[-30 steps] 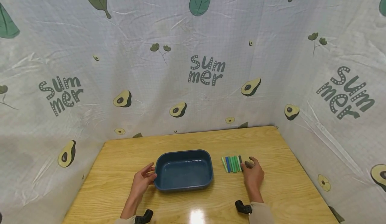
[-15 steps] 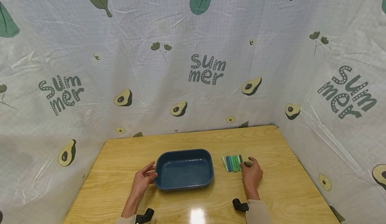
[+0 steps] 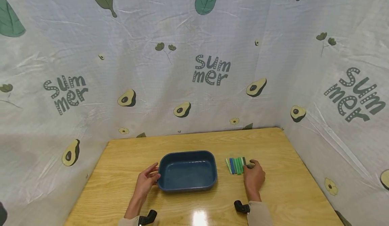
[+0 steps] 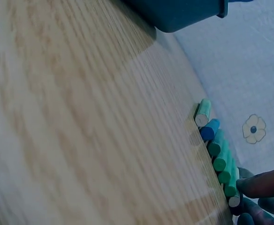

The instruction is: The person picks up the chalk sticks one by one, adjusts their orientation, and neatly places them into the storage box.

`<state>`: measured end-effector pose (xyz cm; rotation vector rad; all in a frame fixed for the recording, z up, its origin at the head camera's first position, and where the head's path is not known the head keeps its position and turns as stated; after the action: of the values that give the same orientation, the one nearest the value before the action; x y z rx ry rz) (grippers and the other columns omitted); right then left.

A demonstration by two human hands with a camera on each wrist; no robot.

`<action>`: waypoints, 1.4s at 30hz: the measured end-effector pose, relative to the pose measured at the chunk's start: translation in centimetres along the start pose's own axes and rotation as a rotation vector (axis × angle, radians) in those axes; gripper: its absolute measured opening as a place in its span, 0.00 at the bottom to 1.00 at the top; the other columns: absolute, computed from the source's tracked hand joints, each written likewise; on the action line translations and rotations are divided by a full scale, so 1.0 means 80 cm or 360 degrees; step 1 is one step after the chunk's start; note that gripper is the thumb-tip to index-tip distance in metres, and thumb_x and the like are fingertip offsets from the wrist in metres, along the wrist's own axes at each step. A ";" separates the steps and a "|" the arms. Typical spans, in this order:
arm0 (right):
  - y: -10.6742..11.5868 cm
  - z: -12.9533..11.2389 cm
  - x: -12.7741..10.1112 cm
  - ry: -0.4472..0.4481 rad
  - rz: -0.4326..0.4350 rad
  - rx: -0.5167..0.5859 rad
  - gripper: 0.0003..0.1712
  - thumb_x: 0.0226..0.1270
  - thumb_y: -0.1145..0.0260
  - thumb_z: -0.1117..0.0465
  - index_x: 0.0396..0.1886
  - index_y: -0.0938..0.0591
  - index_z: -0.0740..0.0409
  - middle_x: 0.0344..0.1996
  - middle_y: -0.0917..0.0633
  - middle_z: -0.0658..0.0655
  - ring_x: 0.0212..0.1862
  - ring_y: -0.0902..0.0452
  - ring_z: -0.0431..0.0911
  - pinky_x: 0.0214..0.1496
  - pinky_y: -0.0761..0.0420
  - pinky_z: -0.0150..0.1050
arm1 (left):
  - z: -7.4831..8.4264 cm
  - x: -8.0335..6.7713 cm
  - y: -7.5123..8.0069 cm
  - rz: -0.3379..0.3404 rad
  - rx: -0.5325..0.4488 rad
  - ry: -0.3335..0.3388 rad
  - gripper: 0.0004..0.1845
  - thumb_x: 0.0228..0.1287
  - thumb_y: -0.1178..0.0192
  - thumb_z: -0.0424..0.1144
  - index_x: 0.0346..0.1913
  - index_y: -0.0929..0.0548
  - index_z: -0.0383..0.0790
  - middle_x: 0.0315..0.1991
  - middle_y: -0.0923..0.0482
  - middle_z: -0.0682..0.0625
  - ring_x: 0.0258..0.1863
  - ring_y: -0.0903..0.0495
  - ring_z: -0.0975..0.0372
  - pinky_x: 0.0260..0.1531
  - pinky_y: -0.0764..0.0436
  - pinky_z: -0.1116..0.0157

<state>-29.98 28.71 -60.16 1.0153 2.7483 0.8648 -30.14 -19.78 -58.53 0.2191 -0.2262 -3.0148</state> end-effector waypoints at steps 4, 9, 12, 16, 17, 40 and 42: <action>0.000 0.001 0.000 -0.0026 0.0010 -0.0027 0.23 0.58 0.32 0.64 0.54 0.20 0.67 0.41 0.14 0.71 0.45 0.19 0.67 0.48 0.27 0.60 | 0.002 0.000 -0.001 -0.0010 -0.0002 -0.0002 0.29 0.64 0.40 0.26 0.69 0.30 0.34 0.58 0.25 0.34 0.40 0.22 0.65 0.28 0.18 0.65; -0.001 0.003 0.000 -0.0066 -0.0007 -0.0059 0.23 0.59 0.32 0.63 0.54 0.21 0.66 0.42 0.14 0.70 0.45 0.20 0.67 0.46 0.27 0.60 | -0.005 0.004 -0.002 -0.0010 0.0001 0.0027 0.29 0.64 0.41 0.26 0.69 0.30 0.34 0.58 0.25 0.34 0.41 0.22 0.64 0.29 0.18 0.63; -0.002 0.002 0.001 -0.0072 -0.0008 -0.0073 0.23 0.59 0.32 0.62 0.54 0.20 0.65 0.42 0.13 0.70 0.45 0.19 0.67 0.46 0.27 0.60 | -0.008 0.006 -0.001 -0.0007 -0.0001 0.0034 0.30 0.64 0.41 0.25 0.69 0.30 0.34 0.58 0.25 0.34 0.40 0.22 0.65 0.29 0.18 0.62; -0.002 0.001 0.001 -0.0057 -0.0005 -0.0056 0.22 0.59 0.32 0.63 0.54 0.20 0.65 0.42 0.14 0.70 0.44 0.19 0.67 0.45 0.27 0.60 | -0.006 0.004 -0.001 -0.0001 -0.0012 0.0023 0.30 0.64 0.41 0.25 0.70 0.30 0.35 0.58 0.25 0.34 0.40 0.22 0.65 0.29 0.19 0.63; -0.001 0.001 0.001 -0.0055 -0.0004 -0.0050 0.22 0.59 0.32 0.63 0.54 0.20 0.65 0.42 0.14 0.70 0.44 0.19 0.66 0.45 0.27 0.60 | -0.005 0.003 -0.001 0.0001 -0.0010 0.0016 0.30 0.64 0.41 0.25 0.70 0.30 0.34 0.58 0.25 0.34 0.40 0.22 0.65 0.29 0.19 0.63; 0.001 0.000 -0.006 -0.0044 -0.0341 0.0099 0.20 0.72 0.43 0.63 0.58 0.21 0.69 0.52 0.18 0.74 0.52 0.21 0.65 0.52 0.22 0.55 | 0.001 -0.002 -0.001 0.0002 -0.0029 -0.0004 0.29 0.63 0.41 0.24 0.69 0.29 0.35 0.57 0.25 0.34 0.40 0.22 0.64 0.27 0.20 0.67; 0.000 0.001 -0.007 -0.0060 -0.0385 0.0108 0.21 0.73 0.45 0.63 0.60 0.23 0.69 0.53 0.20 0.74 0.54 0.23 0.65 0.55 0.24 0.57 | 0.000 -0.003 -0.002 -0.0006 -0.0034 -0.0008 0.29 0.63 0.41 0.24 0.69 0.29 0.35 0.58 0.26 0.34 0.40 0.22 0.64 0.27 0.20 0.66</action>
<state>-29.51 28.39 -60.29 0.6806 2.8080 0.7124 -29.96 -19.58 -58.49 0.2105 -0.1941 -3.0201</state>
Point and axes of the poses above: each hand's wrist, its own x-axis towards the middle knuckle, its own y-axis out of the back of the hand, z = x × y, the point moved 10 cm from there along x, towards the middle knuckle
